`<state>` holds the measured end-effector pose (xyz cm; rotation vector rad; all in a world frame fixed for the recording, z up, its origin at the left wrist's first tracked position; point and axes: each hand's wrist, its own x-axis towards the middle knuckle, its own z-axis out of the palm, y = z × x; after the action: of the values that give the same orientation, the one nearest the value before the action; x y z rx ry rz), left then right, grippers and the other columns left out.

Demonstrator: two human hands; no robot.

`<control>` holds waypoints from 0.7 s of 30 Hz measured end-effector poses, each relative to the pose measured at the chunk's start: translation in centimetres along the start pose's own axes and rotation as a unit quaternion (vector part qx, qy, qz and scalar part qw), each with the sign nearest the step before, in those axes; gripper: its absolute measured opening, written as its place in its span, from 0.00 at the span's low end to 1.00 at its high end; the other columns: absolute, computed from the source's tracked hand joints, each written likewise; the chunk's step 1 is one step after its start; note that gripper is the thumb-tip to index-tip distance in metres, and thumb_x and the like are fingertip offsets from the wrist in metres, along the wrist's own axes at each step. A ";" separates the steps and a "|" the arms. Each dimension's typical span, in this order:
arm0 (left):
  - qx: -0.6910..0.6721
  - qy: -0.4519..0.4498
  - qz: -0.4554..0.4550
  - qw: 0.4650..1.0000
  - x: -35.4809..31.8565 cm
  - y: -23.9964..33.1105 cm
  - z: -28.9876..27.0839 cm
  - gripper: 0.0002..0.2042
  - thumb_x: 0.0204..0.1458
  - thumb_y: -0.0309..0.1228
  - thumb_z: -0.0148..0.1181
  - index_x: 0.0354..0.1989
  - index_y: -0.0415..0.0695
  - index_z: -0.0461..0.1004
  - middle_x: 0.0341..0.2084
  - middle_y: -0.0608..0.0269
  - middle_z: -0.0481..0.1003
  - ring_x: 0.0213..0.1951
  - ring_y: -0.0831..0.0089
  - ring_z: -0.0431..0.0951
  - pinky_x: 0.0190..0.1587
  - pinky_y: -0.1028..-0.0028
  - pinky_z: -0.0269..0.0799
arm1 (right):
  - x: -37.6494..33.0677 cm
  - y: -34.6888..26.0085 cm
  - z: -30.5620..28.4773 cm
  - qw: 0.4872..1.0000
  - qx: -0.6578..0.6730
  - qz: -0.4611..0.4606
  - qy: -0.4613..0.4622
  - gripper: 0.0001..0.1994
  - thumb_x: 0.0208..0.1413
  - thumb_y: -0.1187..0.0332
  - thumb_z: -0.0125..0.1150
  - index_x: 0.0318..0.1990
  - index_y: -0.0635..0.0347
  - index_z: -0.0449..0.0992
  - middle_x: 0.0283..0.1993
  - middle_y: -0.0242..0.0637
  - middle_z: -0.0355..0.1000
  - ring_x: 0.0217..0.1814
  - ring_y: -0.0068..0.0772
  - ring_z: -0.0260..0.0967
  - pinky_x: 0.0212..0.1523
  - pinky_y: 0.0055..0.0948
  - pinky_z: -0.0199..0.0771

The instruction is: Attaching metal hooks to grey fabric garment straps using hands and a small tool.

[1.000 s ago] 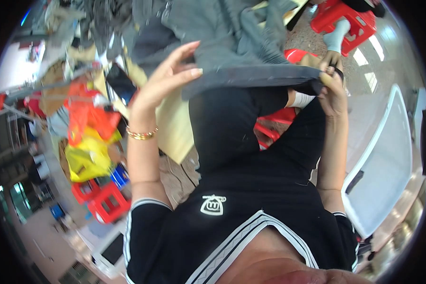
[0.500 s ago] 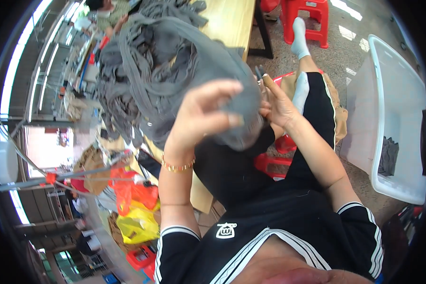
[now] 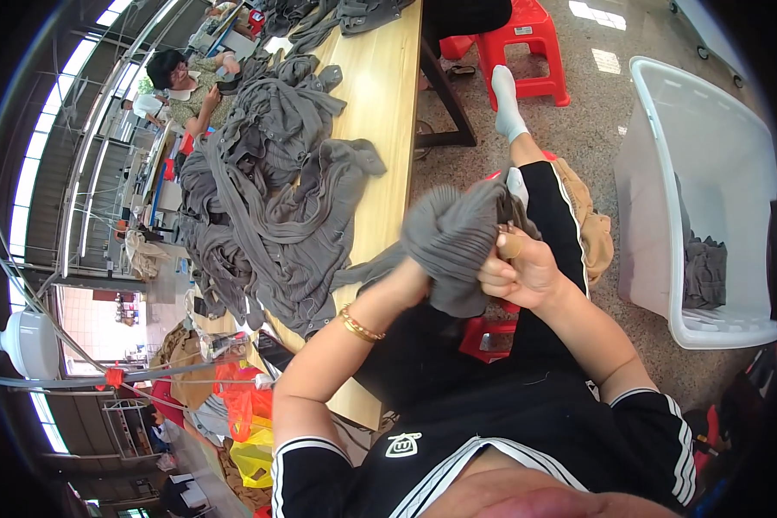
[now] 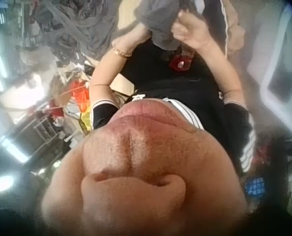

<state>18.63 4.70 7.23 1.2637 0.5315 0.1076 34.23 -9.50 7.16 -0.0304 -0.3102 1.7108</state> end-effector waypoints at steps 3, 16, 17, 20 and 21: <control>0.190 -0.109 -0.010 0.976 0.8 1.4 3.2 0.32 0.63 0.45 0.53 0.71 0.40 0.54 0.66 0.55 0.61 0.66 0.69 0.62 0.68 0.65 0.58 | -4.4 -1.1 -3.1 0.993 -0.015 0.008 0.117 0.10 0.65 0.65 0.54 0.30 0.53 0.68 0.15 0.25 0.57 0.13 0.16 0.48 0.14 0.18 0.46; 0.581 -0.204 -0.083 0.783 8.4 -6.9 -1.0 0.39 0.37 0.36 0.71 0.63 0.48 0.66 0.48 0.46 0.71 0.51 0.48 0.74 0.56 0.60 0.71 | -12.3 -2.5 -10.3 0.880 -0.310 0.063 0.354 0.11 0.61 0.65 0.60 0.29 0.51 0.66 0.17 0.21 0.58 0.13 0.10 0.46 0.13 0.16 0.38; 0.575 -0.189 -0.092 0.791 8.0 -5.9 -0.4 0.34 0.37 0.33 0.70 0.58 0.48 0.69 0.44 0.50 0.70 0.49 0.49 0.74 0.52 0.59 0.73 | -12.5 -2.8 -10.5 0.881 -0.314 0.069 0.347 0.11 0.61 0.65 0.60 0.29 0.51 0.66 0.17 0.21 0.58 0.13 0.10 0.46 0.13 0.16 0.38; 0.597 -0.176 -0.077 0.779 8.0 -3.9 -0.1 0.27 0.36 0.30 0.69 0.50 0.47 0.72 0.42 0.50 0.70 0.48 0.49 0.75 0.50 0.58 0.73 | -13.2 -4.1 -11.7 0.852 -0.368 0.105 0.358 0.07 0.61 0.66 0.61 0.34 0.52 0.69 0.18 0.20 0.59 0.13 0.09 0.47 0.13 0.16 0.40; 0.586 -0.171 -0.050 0.791 8.0 -3.9 -0.4 0.21 0.35 0.28 0.69 0.42 0.46 0.72 0.40 0.51 0.71 0.47 0.49 0.75 0.48 0.57 0.73 | -13.2 -4.5 -11.4 0.841 -0.384 0.109 0.365 0.06 0.61 0.66 0.61 0.36 0.52 0.70 0.18 0.19 0.58 0.13 0.09 0.48 0.13 0.16 0.40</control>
<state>24.65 6.78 0.98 2.3988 0.3172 -0.6411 43.05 -19.61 -4.91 -1.3225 -0.4005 1.5578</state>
